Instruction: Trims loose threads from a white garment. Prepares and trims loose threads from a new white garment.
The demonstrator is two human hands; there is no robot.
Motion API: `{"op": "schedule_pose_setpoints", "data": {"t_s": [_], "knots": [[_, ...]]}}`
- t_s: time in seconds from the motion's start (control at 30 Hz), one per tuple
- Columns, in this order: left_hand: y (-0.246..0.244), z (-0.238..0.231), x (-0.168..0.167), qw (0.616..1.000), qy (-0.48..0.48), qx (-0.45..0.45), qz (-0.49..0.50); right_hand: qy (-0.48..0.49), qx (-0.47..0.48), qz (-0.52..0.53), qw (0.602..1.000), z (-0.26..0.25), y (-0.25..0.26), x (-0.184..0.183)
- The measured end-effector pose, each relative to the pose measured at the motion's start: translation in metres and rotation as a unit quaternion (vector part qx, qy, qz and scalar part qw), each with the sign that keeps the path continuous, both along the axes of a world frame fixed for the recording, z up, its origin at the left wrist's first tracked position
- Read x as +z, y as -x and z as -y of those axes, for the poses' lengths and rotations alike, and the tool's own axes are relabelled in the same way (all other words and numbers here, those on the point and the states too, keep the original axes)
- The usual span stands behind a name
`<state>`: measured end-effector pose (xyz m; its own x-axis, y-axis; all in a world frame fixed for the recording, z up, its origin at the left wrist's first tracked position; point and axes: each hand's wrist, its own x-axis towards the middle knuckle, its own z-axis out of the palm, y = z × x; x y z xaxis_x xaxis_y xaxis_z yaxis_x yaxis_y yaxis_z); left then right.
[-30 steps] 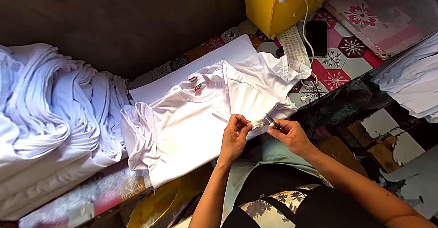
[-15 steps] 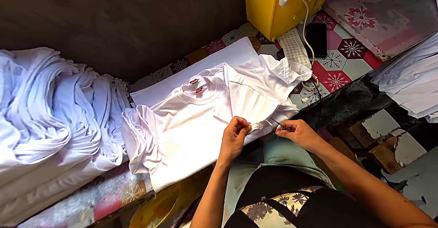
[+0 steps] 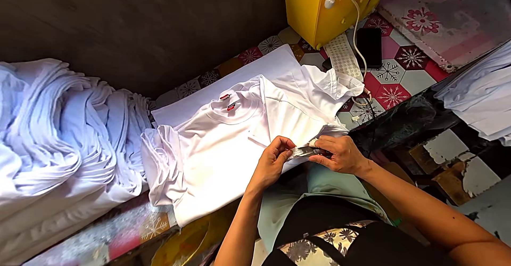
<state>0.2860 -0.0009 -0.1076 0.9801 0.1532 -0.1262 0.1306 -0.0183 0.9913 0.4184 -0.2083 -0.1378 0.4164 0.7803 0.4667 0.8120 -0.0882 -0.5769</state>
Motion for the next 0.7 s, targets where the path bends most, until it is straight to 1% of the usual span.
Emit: {"op": "schedule_pose_setpoints", "data": {"t_s": [0.1, 0.23, 0.3, 0.43, 0.57, 0.63, 0.7], "knots": [[-0.006, -0.004, 0.002, 0.999, -0.02, -0.043, 0.009, -0.013, 0.028, 0.045, 0.999, -0.002, -0.013, 0.002], [-0.012, -0.01, 0.007, 0.995, -0.047, -0.083, -0.001, -0.027, 0.063, 0.064, 0.996, -0.006, -0.029, 0.004], [-0.015, -0.012, 0.009, 0.995, -0.046, -0.091, -0.009, -0.027, 0.082, 0.068, 0.994, -0.007, -0.034, 0.005], [-0.019, -0.012, 0.01, 0.995, -0.03, -0.09, -0.023, -0.036, 0.095, 0.079, 0.992, -0.008, -0.038, 0.004], [-0.019, -0.011, 0.01, 0.996, -0.017, -0.077, -0.038, -0.053, 0.088, 0.086, 0.991, -0.008, -0.036, 0.001], [-0.019, -0.009, 0.01, 0.997, -0.015, -0.068, -0.039, -0.054, 0.084, 0.072, 0.992, -0.007, -0.035, -0.001], [-0.019, -0.008, 0.012, 0.997, -0.015, -0.06, -0.041, -0.037, 0.082, 0.034, 0.995, -0.004, -0.035, -0.002]]}}
